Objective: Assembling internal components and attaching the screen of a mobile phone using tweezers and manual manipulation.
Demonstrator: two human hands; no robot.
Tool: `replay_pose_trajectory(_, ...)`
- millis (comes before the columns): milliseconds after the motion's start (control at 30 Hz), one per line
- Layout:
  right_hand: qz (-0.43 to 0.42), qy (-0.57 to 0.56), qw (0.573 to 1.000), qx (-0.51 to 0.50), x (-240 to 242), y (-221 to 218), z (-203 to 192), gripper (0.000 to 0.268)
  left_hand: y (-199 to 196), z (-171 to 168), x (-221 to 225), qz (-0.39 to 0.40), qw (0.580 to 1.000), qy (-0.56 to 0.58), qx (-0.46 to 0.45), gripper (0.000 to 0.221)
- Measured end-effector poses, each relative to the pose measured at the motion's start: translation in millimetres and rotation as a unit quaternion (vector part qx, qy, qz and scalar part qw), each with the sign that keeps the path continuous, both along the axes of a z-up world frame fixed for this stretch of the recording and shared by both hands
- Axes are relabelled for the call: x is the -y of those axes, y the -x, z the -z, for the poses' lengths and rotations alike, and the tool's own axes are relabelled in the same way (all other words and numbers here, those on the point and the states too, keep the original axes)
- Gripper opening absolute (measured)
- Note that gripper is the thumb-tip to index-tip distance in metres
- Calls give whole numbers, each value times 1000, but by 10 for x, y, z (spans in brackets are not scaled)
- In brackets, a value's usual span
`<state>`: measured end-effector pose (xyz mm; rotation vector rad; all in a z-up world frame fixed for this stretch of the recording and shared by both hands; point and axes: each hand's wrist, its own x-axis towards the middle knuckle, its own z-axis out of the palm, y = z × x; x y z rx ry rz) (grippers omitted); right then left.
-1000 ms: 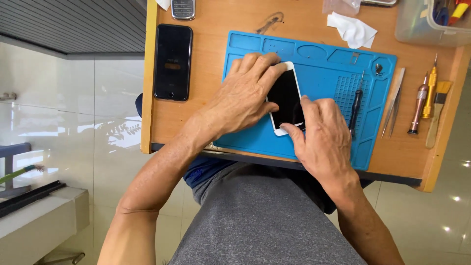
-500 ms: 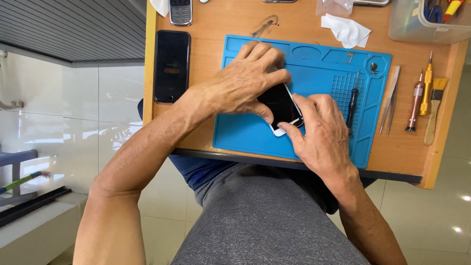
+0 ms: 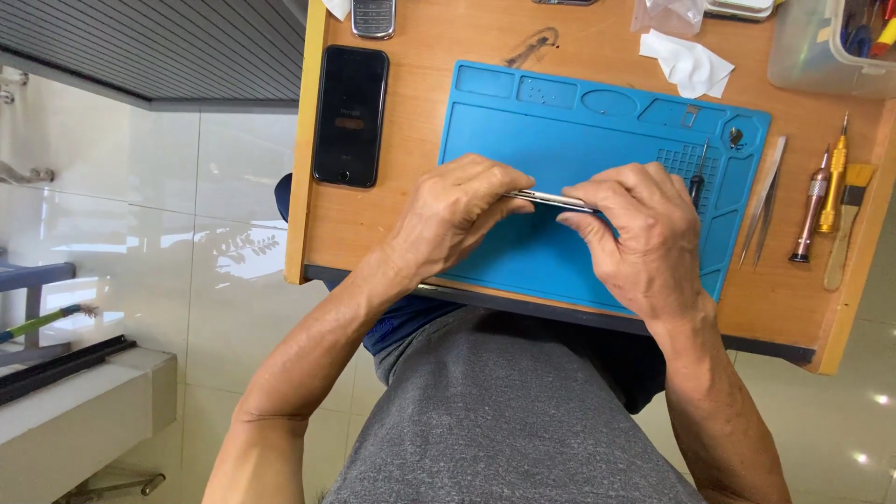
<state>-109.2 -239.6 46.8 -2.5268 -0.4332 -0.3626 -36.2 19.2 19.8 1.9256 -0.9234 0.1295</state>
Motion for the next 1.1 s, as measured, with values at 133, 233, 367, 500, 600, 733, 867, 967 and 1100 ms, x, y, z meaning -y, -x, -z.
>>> replay_pose_trajectory(133, -22, -62, 997, 28, -108, -40, 184, 13, 35, 82, 22, -11, 1000, 27, 9, 7)
replay_pose_trajectory(233, -20, -70, 994, 84, -125, -67, 349, 17, 44, 111, 32, -22, 999, 24, 35, 3)
replay_pose_trajectory(367, -40, -83, 995, 47, -132, -93, 231, 14, 24, 6, 36, -14, 998, 40, 36, 2)
replay_pose_trajectory(500, -35, -85, 995, 28, -150, -110, 249, 13, 31, 52, 17, -13, 998, 49, 25, 4)
replay_pose_trajectory(600, -8, -139, 990, 4, -74, -100, 293, 6, 10, 23, -32, -26, 998, 48, -9, 19)
replay_pose_trajectory(733, 60, -301, 943, -130, 42, -105, 188, 31, 44, -35, -65, -41, 980, 62, -183, 41)
replay_pose_trajectory(867, 81, -431, 872, -216, 47, -81, 29, 43, 24, -136, 22, -11, 934, 111, -338, 56)
replay_pose_trajectory(967, 68, -436, 874, -202, -8, -97, -28, 46, -48, 47, 36, 17, 901, 149, -407, 56)
replay_pose_trajectory(1100, 20, -463, 864, -196, -59, -91, -75, 68, -14, 163, 163, 9, 857, 243, -454, 51)
